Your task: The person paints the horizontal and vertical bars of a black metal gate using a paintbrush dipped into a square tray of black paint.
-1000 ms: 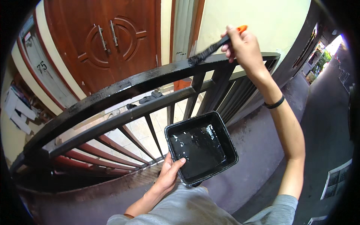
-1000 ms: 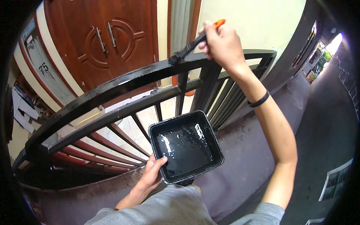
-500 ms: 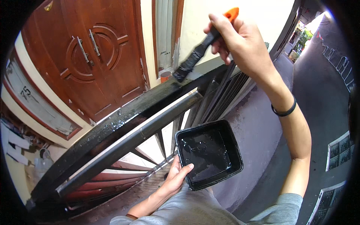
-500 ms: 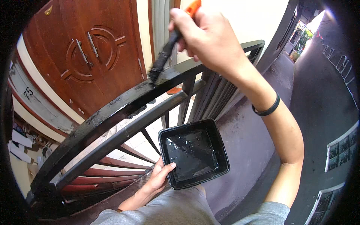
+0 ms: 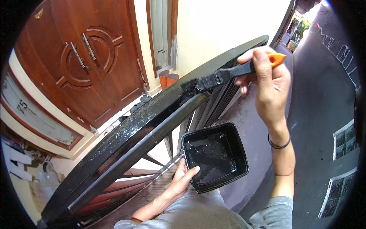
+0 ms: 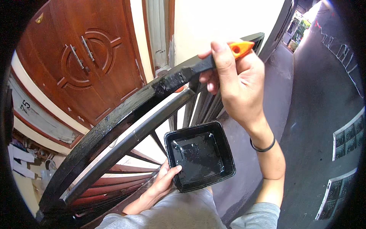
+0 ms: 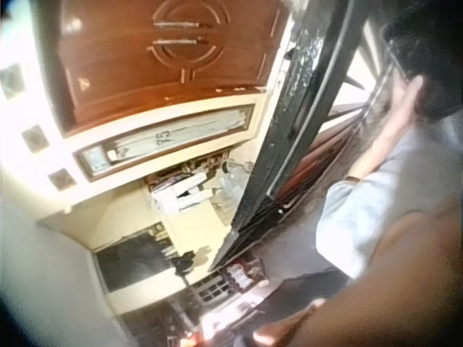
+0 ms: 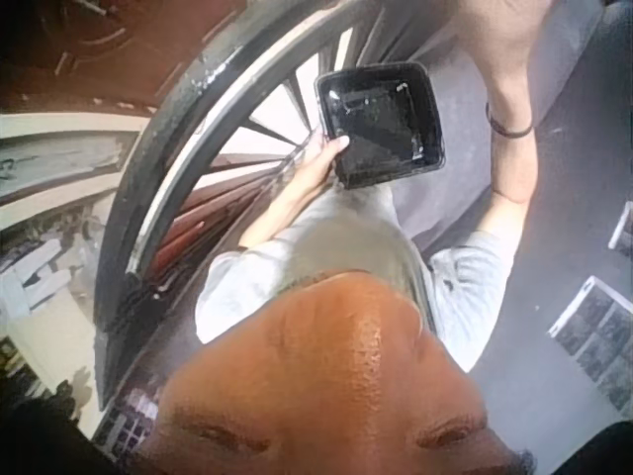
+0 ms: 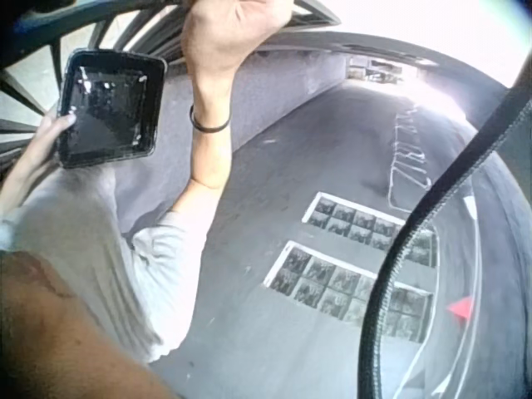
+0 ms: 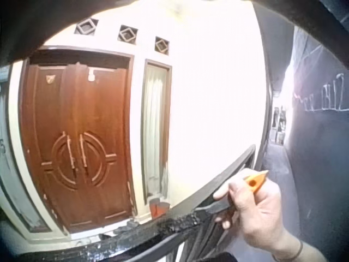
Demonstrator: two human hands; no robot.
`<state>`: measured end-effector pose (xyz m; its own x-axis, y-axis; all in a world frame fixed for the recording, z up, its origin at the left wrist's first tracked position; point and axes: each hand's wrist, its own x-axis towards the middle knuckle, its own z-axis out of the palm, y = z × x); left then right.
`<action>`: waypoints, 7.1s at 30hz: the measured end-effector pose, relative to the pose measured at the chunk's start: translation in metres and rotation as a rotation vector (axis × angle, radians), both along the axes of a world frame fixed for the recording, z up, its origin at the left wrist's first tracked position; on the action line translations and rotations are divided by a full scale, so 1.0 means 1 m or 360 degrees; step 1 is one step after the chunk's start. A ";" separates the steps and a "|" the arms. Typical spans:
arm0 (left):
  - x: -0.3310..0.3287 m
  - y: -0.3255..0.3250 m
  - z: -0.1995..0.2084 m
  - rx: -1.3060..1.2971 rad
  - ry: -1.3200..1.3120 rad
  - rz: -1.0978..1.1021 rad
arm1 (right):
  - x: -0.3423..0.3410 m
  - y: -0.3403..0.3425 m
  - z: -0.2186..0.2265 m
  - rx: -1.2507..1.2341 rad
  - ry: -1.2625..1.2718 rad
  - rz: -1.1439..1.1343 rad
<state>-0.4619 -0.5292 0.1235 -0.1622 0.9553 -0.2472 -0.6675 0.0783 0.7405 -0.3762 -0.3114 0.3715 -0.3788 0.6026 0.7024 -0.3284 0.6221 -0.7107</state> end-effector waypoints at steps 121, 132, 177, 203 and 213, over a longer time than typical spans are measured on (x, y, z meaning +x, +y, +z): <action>0.173 -0.094 -0.001 -0.0189 -0.0017 0.1678 | 0.027 -0.006 -0.157 0.0627 0.0471 0.0311; 0.164 -0.187 -0.017 -0.0204 -0.0031 0.2078 | -0.004 -0.038 -0.167 0.0440 0.0582 -0.0372; 0.043 -0.514 -0.039 -0.0305 -0.0188 0.1868 | -0.104 -0.364 -0.116 0.0524 0.0363 -0.0453; 0.012 -0.509 -0.062 -0.0041 -0.0136 0.1347 | -0.247 -0.511 0.056 0.0775 -0.0256 0.0909; 0.021 -0.516 -0.071 -0.0050 -0.0085 0.1406 | -0.205 -0.462 0.048 0.0992 0.0064 0.0327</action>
<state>-0.4404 -1.0454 0.0530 -0.8250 0.4792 -0.2997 -0.5275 -0.4626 0.7126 -0.5813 -0.7734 0.4193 -0.4089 -0.0038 0.9126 -0.5030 0.8353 -0.2219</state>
